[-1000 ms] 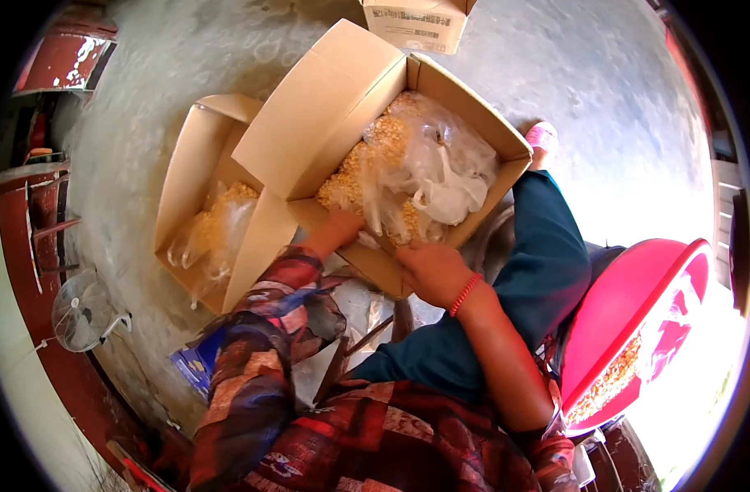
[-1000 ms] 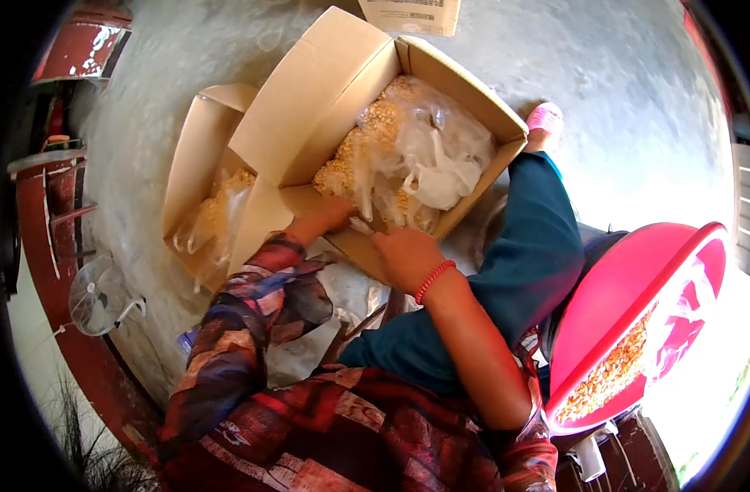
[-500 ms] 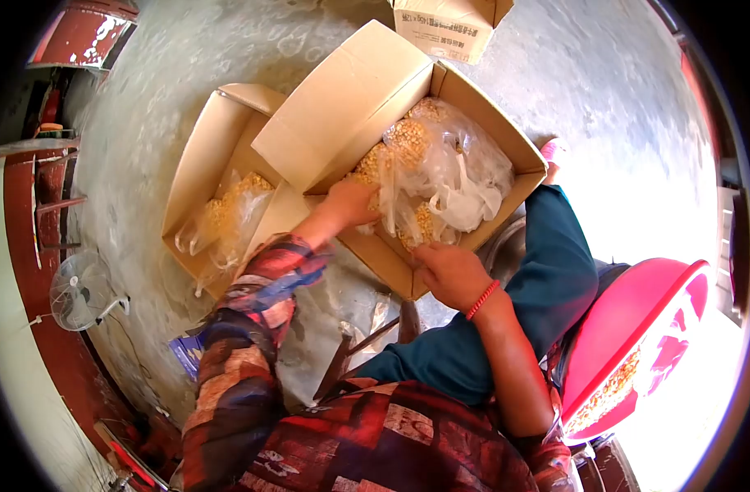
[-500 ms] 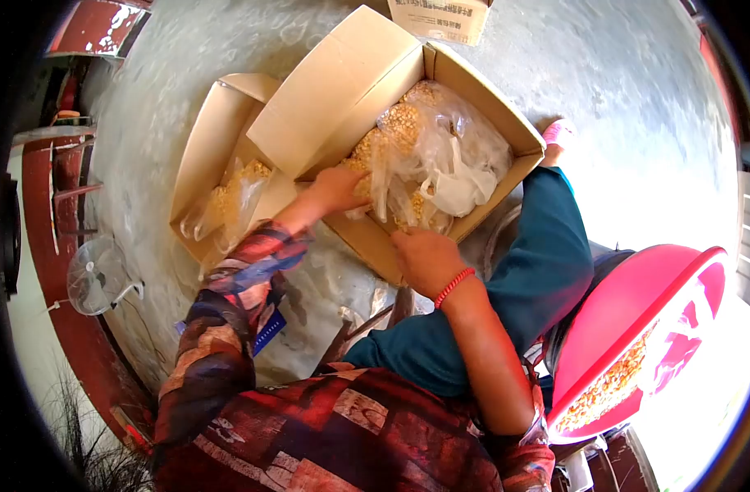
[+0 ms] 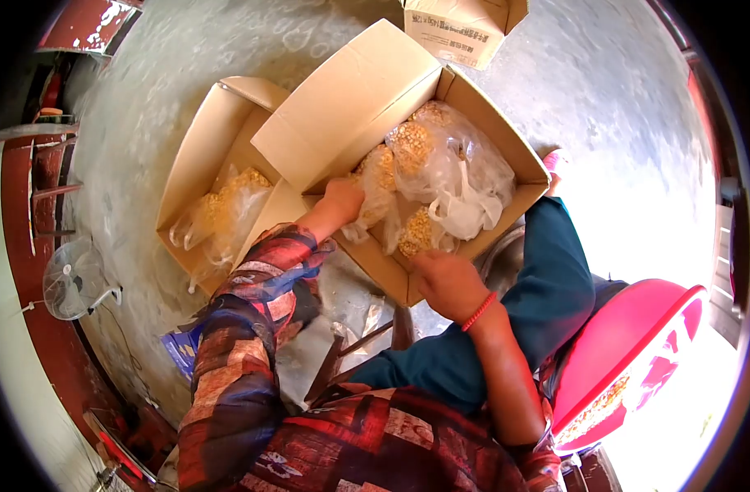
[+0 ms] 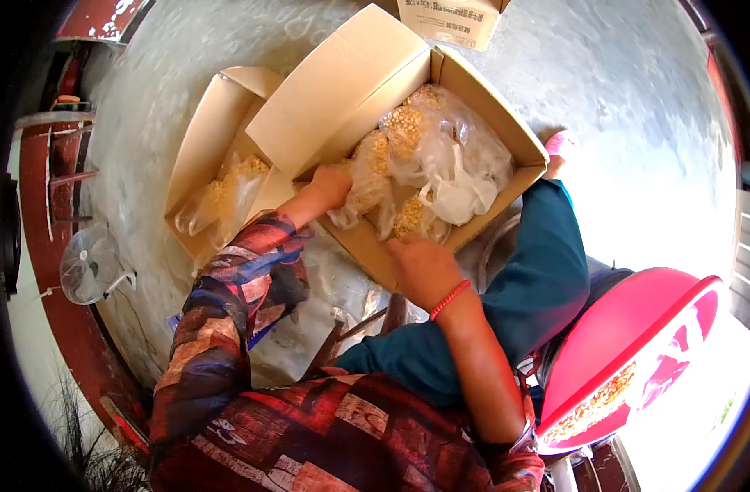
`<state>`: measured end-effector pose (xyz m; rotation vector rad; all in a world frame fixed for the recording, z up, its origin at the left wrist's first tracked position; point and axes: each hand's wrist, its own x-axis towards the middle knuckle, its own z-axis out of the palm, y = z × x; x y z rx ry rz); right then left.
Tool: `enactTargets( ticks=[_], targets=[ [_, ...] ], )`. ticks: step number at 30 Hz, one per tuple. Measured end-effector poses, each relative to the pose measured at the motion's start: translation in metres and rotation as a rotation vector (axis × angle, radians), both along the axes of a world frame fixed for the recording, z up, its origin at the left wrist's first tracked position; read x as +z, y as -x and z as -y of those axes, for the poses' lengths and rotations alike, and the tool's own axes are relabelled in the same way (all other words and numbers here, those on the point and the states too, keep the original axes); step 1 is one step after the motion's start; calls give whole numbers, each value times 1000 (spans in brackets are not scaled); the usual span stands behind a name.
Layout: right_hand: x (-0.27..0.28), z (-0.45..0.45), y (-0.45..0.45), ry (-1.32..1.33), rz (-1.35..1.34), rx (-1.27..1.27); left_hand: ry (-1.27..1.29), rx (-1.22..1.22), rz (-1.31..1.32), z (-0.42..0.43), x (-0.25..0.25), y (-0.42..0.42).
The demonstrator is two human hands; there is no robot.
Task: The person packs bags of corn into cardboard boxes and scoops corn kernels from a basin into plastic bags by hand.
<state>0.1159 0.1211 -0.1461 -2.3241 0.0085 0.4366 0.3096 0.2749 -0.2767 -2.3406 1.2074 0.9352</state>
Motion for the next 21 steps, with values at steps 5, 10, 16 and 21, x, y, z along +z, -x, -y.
enactTargets(
  ticks=[5,10,16,21],
  targets=[
    [-3,-2,0,-43,44,-28,693,-59,-116,44,-2,16],
    [-2,-1,0,-33,14,-50,773,-74,-109,93,-54,21],
    [5,1,-3,-58,7,-62,492,354,-190,74,-50,-19],
    [6,-3,-6,5,37,-24,375,245,79,58,-66,-34]
  ],
)
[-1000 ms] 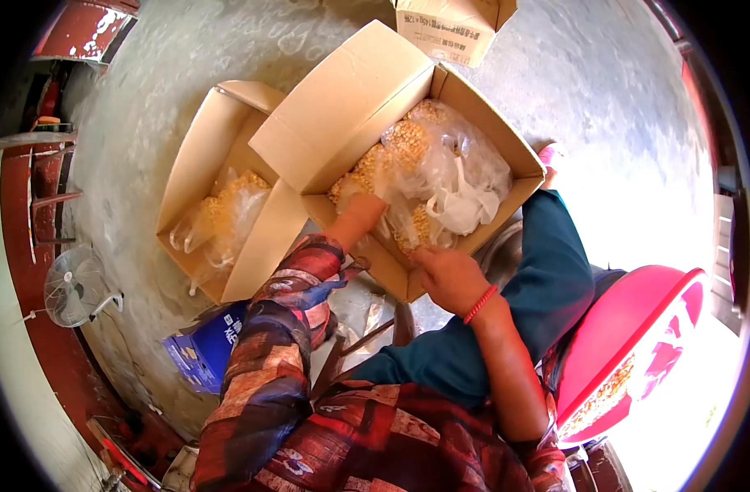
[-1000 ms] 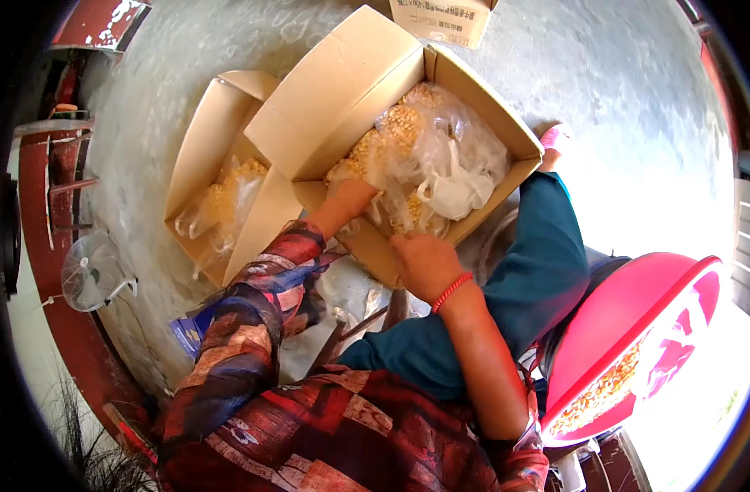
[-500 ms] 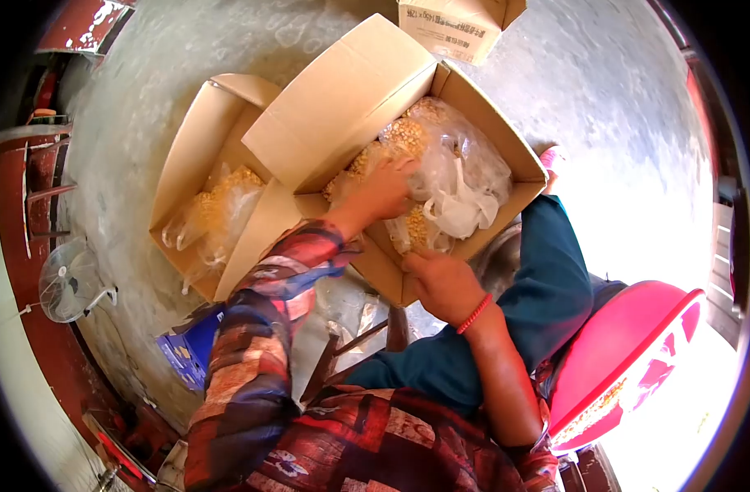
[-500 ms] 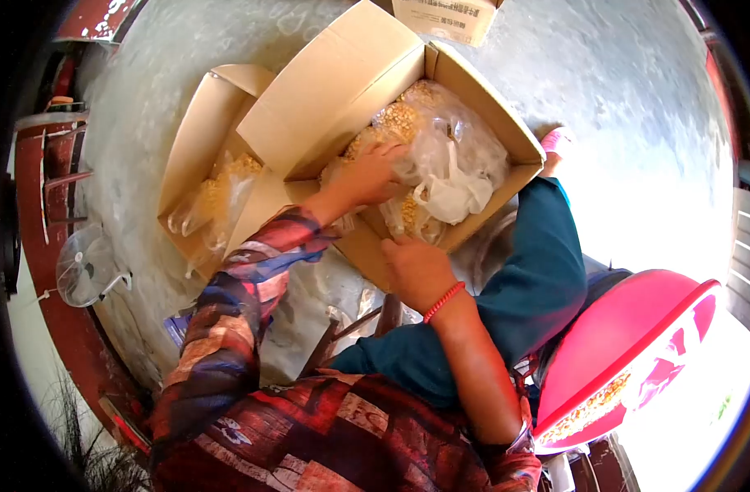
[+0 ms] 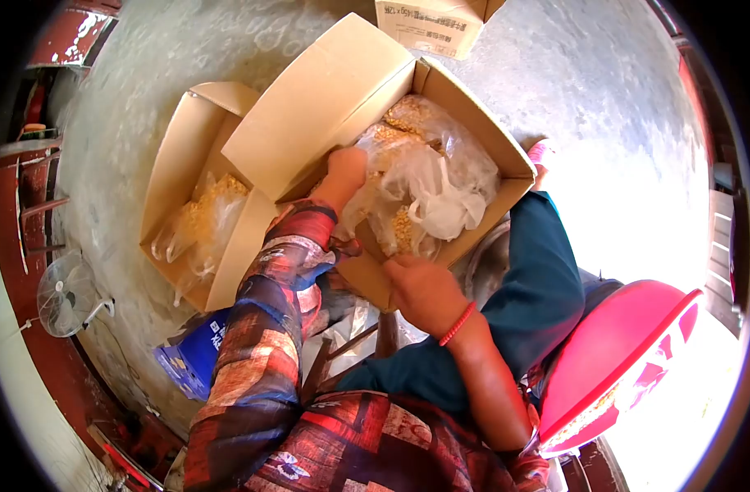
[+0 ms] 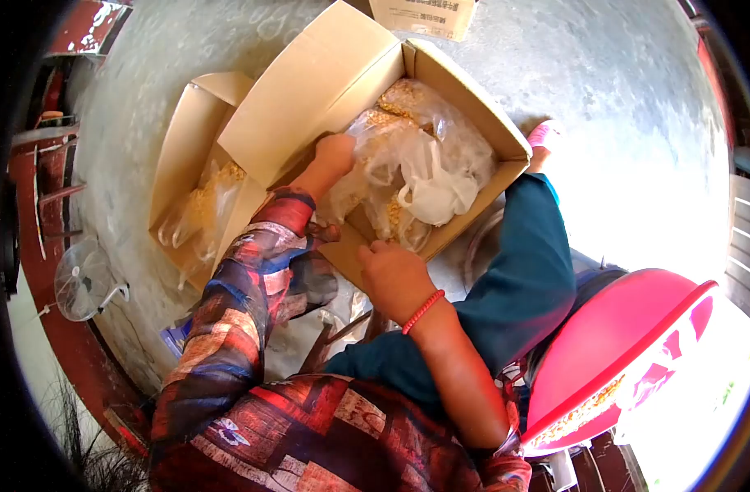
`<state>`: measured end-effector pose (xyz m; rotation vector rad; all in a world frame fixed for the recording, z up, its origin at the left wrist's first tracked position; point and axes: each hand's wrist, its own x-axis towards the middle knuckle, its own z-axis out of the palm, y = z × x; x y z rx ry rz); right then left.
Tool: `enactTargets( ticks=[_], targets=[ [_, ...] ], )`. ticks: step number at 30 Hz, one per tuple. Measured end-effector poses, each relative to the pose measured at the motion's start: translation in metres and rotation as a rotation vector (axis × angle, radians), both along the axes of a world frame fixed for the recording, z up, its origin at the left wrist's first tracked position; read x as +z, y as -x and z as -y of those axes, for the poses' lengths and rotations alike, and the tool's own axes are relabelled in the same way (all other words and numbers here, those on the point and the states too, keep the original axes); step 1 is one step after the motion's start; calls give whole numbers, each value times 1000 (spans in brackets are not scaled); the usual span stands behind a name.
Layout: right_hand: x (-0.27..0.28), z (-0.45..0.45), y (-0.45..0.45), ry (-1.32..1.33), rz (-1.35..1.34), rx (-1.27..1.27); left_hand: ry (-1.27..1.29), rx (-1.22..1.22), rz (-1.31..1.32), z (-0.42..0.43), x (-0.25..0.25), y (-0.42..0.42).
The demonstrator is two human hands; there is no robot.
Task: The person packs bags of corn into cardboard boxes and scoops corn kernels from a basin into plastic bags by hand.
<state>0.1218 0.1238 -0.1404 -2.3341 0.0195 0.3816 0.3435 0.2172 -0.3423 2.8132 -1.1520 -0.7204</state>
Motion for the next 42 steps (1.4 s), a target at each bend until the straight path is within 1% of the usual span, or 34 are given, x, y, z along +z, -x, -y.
enactTargets(
  ticks=[2,3,5,7,8,10,11,13,14,15,17,18,20,21,23,24,26,27,29,30,32,33,35,39,41,42],
  targets=[
    [6,2,-1,0,-31,11,14,-61,179,23,7,13],
    [7,3,-1,3,-38,7,18,-64,172,36,12,16],
    [8,2,0,-68,12,-42,226,-196,217,64,27,21],
    [7,1,1,-75,0,-40,540,-227,223,90,9,22],
    [6,1,1,-82,-4,-33,540,-227,221,103,8,20],
    [8,2,-1,-80,-36,-30,536,-448,76,124,8,16],
    [8,3,-1,-77,-66,-26,539,-449,76,130,9,15],
    [5,4,-1,-77,-46,-47,102,-521,120,138,9,14],
    [4,4,0,-83,-25,-64,179,-399,142,131,-3,15],
    [2,4,1,-82,-25,-62,179,-397,142,128,-14,13],
    [0,4,3,-66,22,-53,-21,-229,210,118,-2,13],
    [2,4,2,-69,23,-47,-25,-223,210,112,2,15],
    [9,5,-2,-49,-19,0,256,-254,235,104,6,20],
    [8,4,-3,-47,-20,3,258,-250,235,104,8,26],
    [6,1,-2,-89,28,3,208,-456,-72,105,3,44],
    [6,0,-2,-87,28,6,210,-453,-71,106,0,54],
    [8,-1,-3,-84,46,-36,410,-370,-138,113,-7,77],
    [8,0,-3,-82,46,-33,413,-367,-137,120,-8,87],
    [7,3,-1,21,-115,43,260,-248,-188,130,-9,107],
    [7,6,-1,20,-115,46,259,-245,-187,129,-10,114],
    [8,11,-1,78,-219,104,152,-224,-280,126,-11,126],
    [5,9,2,78,-220,105,152,-224,-281,124,-12,129],
    [-4,3,8,29,-60,60,133,-178,-285,118,-7,132],
    [-5,-3,6,-8,-4,81,182,-225,-313,108,0,134],
    [-2,0,6,-27,-19,116,231,-210,-422,106,5,138],
    [0,0,6,-26,-21,115,231,-212,-425,102,8,143]
  ],
)
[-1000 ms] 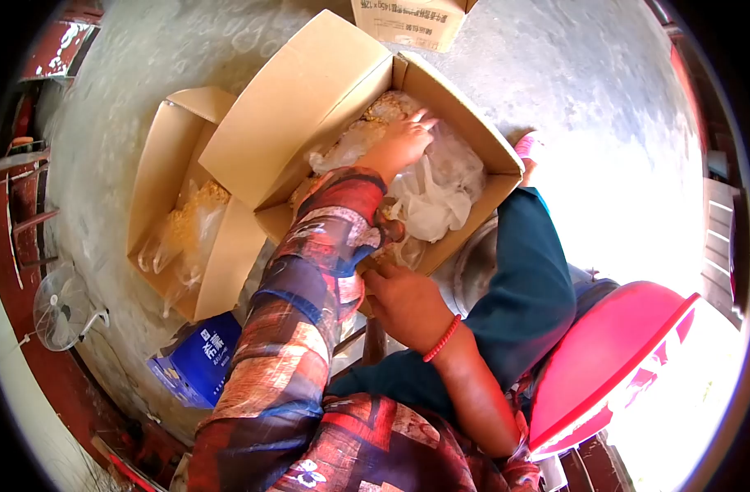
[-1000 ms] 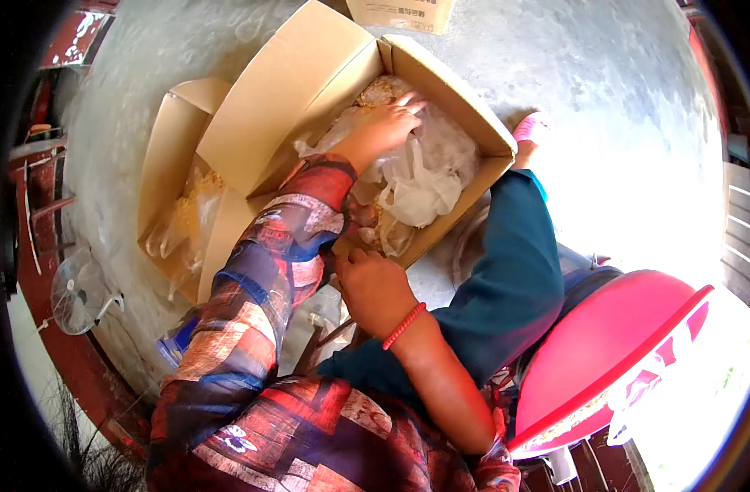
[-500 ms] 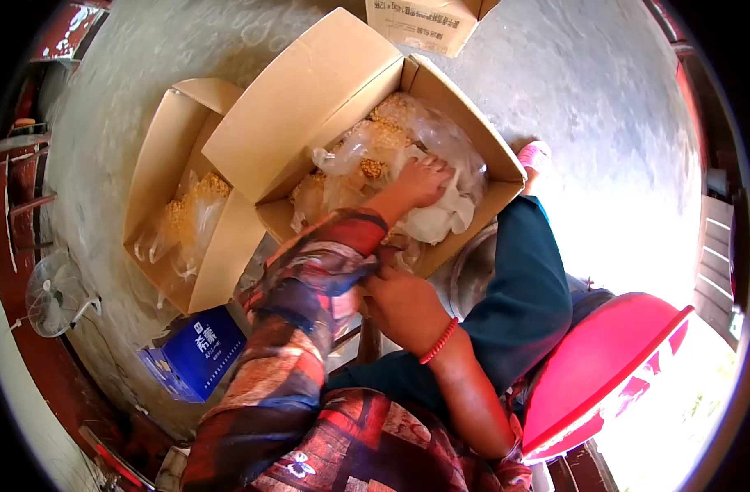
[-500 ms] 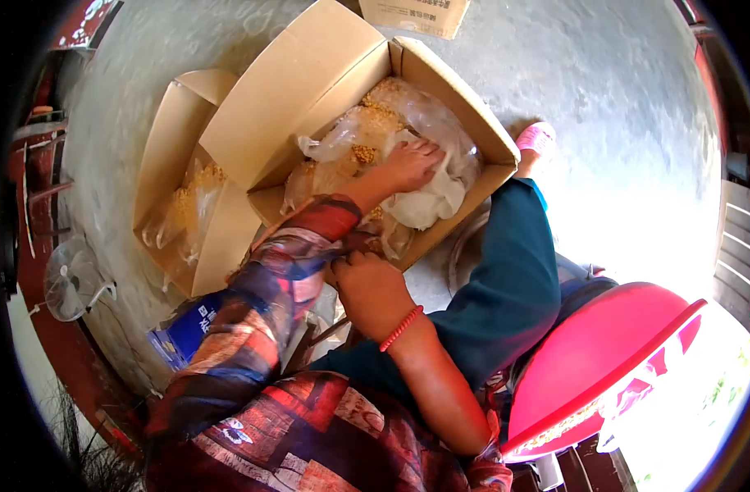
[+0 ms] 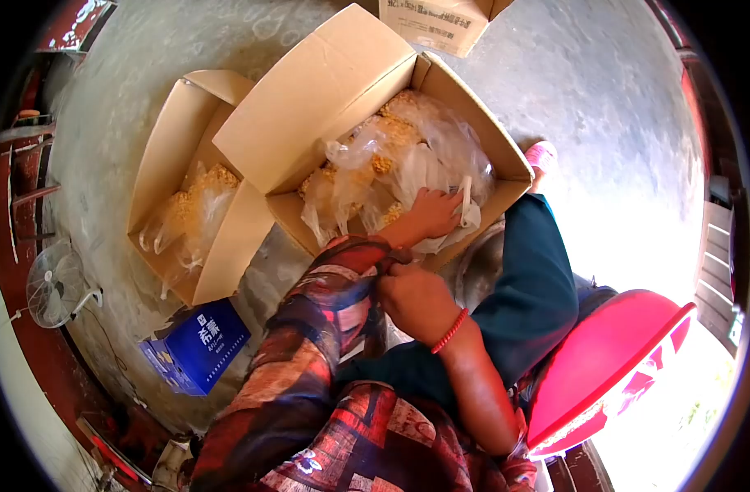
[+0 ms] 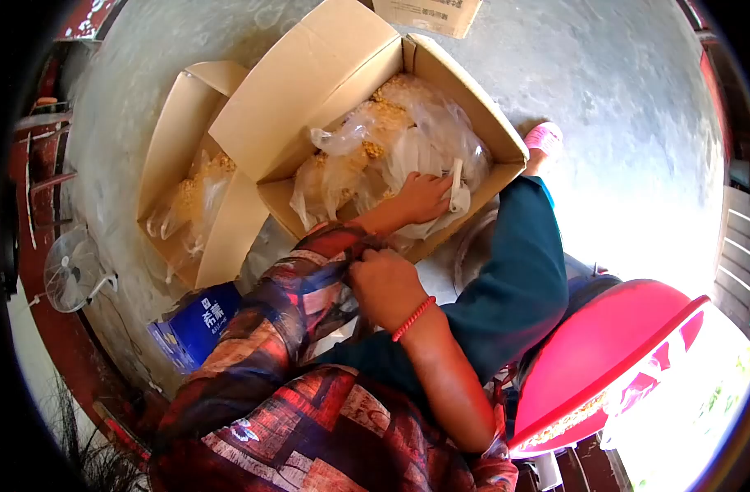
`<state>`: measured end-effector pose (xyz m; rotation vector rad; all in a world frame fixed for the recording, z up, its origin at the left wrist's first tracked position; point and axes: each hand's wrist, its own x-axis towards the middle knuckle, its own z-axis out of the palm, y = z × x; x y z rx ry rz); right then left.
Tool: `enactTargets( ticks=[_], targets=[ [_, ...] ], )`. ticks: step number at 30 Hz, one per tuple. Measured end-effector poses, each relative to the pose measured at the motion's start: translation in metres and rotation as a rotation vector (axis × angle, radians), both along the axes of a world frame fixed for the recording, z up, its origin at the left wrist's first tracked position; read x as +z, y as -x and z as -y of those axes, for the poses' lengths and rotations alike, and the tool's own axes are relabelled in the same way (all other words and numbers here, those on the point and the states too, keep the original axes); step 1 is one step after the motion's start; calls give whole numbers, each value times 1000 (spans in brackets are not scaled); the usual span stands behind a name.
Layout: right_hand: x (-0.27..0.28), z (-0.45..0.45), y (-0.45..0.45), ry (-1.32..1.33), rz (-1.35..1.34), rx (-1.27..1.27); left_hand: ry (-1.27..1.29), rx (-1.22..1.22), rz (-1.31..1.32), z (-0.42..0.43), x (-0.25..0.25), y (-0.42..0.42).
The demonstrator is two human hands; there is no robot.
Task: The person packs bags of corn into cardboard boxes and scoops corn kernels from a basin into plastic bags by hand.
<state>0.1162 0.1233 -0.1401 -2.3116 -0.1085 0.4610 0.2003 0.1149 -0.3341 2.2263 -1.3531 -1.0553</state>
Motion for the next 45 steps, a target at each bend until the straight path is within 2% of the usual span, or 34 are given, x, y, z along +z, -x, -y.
enactTargets(
  ticks=[2,3,5,9,11,12,14,15,17,20,21,23,24,25,27,28,30,33,36,41,43,45],
  targets=[
    [3,2,-1,15,53,-99,136,228,-78,-16,10,3],
    [5,3,-2,14,52,-102,135,225,-79,-25,8,0],
    [8,4,-4,52,35,-130,327,544,3,-48,-6,-11],
    [5,1,-1,34,40,-139,311,646,-21,-98,-36,-44],
    [3,-1,0,37,55,-116,10,512,-576,-107,-33,-58],
    [3,-1,-1,34,58,-110,10,519,-572,-106,-32,-58],
    [3,0,0,0,41,-121,-67,564,-731,-84,-10,-53],
    [3,1,0,1,42,-114,-64,571,-731,-76,-21,-47],
    [4,1,2,5,-9,-107,21,630,-952,-55,-52,-35],
    [8,0,6,53,-60,-102,3,772,-1077,-22,-45,-34],
    [9,0,9,54,-61,-100,4,773,-1078,-18,-41,-35],
    [10,-3,13,29,-75,-118,139,660,-1345,-13,-32,-37],
    [9,-4,16,29,-77,-119,95,662,-1395,-12,-28,-38],
    [6,-5,18,31,-83,-100,95,660,-1398,-15,-21,-37],
    [6,-5,19,37,-86,-80,252,609,-1359,-26,-8,-37],
    [7,-5,18,27,-96,-85,253,609,-1359,-27,-8,-38],
    [7,-6,18,14,-105,-86,49,673,-1384,-31,-8,-39],
    [6,-5,17,16,-115,-108,46,651,-1290,-32,0,-37],
    [7,-4,18,33,-72,-85,107,658,-1286,-25,-26,-39],
    [7,-8,19,48,-135,-45,97,715,-1330,-22,6,-65],
    [7,-8,19,43,-144,-35,171,645,-1359,-25,9,-74],
    [6,-9,20,38,-151,-28,190,674,-1391,-25,-24,-77]
  ],
)
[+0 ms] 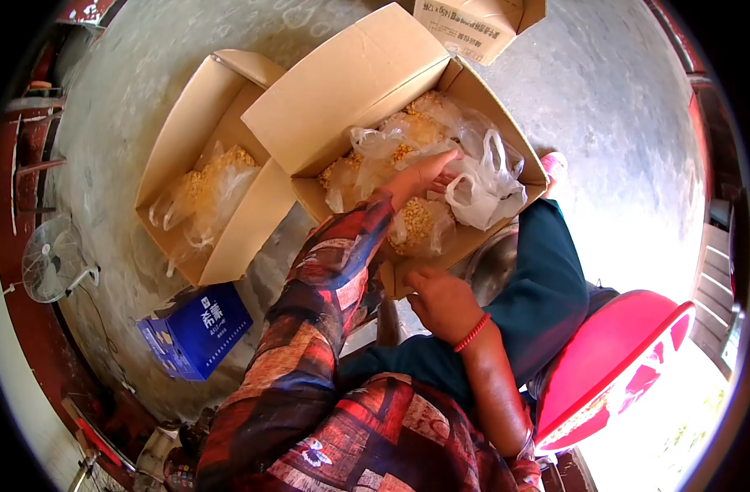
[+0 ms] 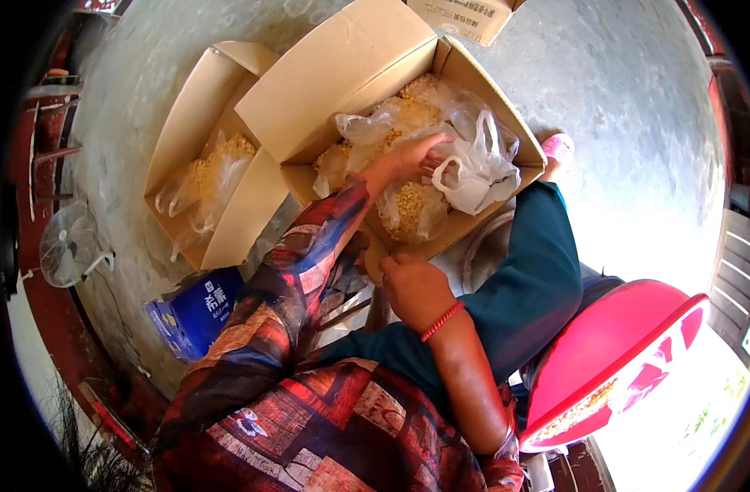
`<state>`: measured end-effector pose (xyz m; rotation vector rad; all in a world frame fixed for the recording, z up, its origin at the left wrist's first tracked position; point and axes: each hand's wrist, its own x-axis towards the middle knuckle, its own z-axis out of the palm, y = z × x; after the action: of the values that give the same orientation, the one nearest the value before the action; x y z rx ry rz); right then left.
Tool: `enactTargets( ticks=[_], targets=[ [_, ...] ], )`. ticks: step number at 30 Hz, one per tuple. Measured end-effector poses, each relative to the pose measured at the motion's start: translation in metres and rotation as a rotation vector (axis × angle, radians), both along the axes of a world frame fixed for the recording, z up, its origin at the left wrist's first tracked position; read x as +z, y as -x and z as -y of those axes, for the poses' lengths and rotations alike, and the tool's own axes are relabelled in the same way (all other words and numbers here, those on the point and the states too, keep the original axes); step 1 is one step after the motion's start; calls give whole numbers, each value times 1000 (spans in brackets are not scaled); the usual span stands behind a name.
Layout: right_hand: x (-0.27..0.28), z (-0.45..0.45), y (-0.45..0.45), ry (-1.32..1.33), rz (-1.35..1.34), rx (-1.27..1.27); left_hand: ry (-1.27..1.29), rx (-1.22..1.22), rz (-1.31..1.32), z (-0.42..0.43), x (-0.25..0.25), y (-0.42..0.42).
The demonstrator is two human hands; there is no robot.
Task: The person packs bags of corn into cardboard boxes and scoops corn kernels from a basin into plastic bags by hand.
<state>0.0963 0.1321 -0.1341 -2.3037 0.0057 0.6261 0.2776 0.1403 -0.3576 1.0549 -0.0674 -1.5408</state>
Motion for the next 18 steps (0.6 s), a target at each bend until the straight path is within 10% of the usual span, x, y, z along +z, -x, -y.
enactTargets(
  ticks=[8,10,18],
  targets=[
    [-8,-2,3,33,113,-25,-242,135,506,-41,5,80],
    [-7,-2,4,54,127,-17,89,-30,691,-60,-45,113],
    [6,0,17,79,235,-97,-145,-765,922,-111,20,100]
  ],
)
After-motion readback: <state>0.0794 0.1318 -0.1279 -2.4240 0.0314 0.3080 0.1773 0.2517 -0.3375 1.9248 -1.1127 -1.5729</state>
